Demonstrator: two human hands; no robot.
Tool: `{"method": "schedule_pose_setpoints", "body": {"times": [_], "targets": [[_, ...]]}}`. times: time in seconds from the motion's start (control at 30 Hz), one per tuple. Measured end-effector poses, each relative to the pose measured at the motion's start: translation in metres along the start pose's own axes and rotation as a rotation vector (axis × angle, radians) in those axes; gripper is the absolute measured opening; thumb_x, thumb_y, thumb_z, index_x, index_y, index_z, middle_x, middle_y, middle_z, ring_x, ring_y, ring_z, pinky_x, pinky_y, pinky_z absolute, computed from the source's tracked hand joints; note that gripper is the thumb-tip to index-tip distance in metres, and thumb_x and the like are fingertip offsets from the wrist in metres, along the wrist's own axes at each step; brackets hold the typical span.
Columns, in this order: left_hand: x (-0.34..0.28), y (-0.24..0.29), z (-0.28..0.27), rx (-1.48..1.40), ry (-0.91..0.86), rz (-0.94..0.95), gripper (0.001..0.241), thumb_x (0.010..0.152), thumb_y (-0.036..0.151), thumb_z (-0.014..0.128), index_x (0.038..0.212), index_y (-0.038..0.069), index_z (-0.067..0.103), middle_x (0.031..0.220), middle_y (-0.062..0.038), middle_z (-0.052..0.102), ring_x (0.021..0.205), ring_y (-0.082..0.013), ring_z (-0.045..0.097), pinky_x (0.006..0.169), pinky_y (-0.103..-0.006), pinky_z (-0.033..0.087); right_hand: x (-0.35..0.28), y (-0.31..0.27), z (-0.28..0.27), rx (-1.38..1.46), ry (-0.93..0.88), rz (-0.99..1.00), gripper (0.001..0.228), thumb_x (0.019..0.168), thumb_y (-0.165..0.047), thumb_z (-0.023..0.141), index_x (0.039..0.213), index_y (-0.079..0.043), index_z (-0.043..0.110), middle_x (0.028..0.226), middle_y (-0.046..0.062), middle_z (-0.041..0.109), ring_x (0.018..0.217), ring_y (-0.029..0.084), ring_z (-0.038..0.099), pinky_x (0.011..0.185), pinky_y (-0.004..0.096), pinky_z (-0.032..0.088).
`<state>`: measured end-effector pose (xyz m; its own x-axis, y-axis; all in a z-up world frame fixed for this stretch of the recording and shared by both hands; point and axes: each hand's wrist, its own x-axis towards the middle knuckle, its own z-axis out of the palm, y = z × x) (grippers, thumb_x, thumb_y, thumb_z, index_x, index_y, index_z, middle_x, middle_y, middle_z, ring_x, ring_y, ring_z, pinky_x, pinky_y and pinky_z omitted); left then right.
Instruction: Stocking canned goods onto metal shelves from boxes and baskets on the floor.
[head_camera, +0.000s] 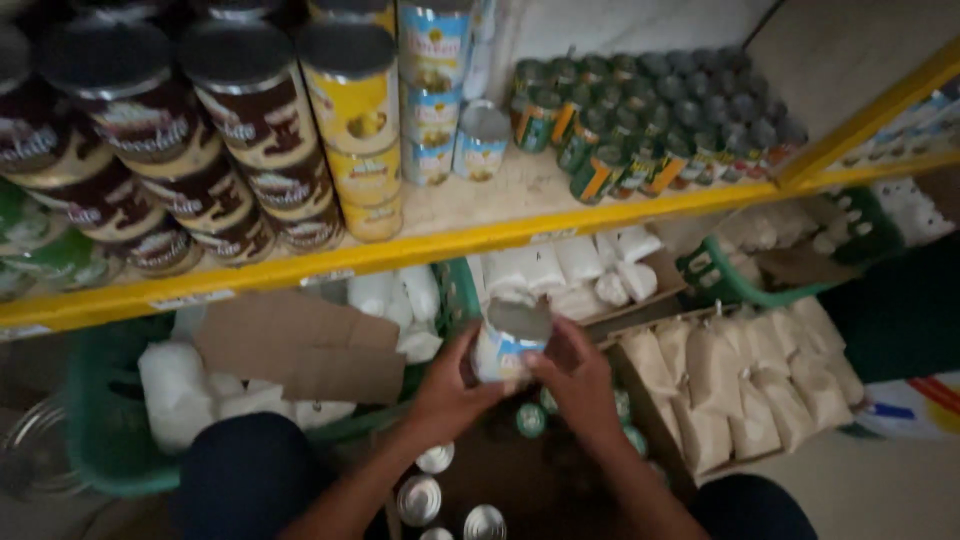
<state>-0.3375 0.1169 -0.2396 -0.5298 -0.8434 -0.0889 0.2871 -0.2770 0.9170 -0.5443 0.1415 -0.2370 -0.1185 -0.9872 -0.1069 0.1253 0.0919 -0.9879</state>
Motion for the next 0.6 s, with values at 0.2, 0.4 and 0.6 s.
{"method": "schedule_pose_setpoints", "body": {"times": [0.2,0.4,0.6], "targets": [[0.084,0.076,0.003,0.612,0.272,0.595,0.077,0.090,0.017,0.077,0.155,0.002,0.040,0.148,-0.018,0.056,0.136,-0.0299,0.056,0.112,-0.0397,0.043,0.077,-0.105,0.052,-0.278,-0.047,-0.405,0.084,0.080,-0.007,0.080,0.151,-0.002,0.035,0.134,0.012,0.060,0.116,0.019,0.064,0.094,0.035,0.058],[0.157,0.126,0.000,0.802,0.599,0.750,0.082,0.082,0.016,0.080,0.153,0.003,0.041,0.132,-0.026,0.051,0.125,-0.0411,0.053,0.105,-0.0434,0.046,0.177,-0.128,0.066,-0.273,-0.071,-0.644,0.077,0.087,-0.003,0.076,0.154,-0.003,0.039,0.139,0.011,0.062,0.126,0.020,0.062,0.105,0.035,0.053],[0.194,0.122,-0.015,0.822,0.753,0.772,0.078,0.083,0.006,0.072,0.154,-0.005,0.039,0.144,-0.030,0.047,0.133,-0.0478,0.046,0.111,-0.0504,0.038,0.229,-0.117,0.072,-0.316,-0.032,-0.746,0.071,0.088,-0.001,0.074,0.150,-0.002,0.040,0.138,0.014,0.060,0.127,0.021,0.062,0.106,0.035,0.051]]}}
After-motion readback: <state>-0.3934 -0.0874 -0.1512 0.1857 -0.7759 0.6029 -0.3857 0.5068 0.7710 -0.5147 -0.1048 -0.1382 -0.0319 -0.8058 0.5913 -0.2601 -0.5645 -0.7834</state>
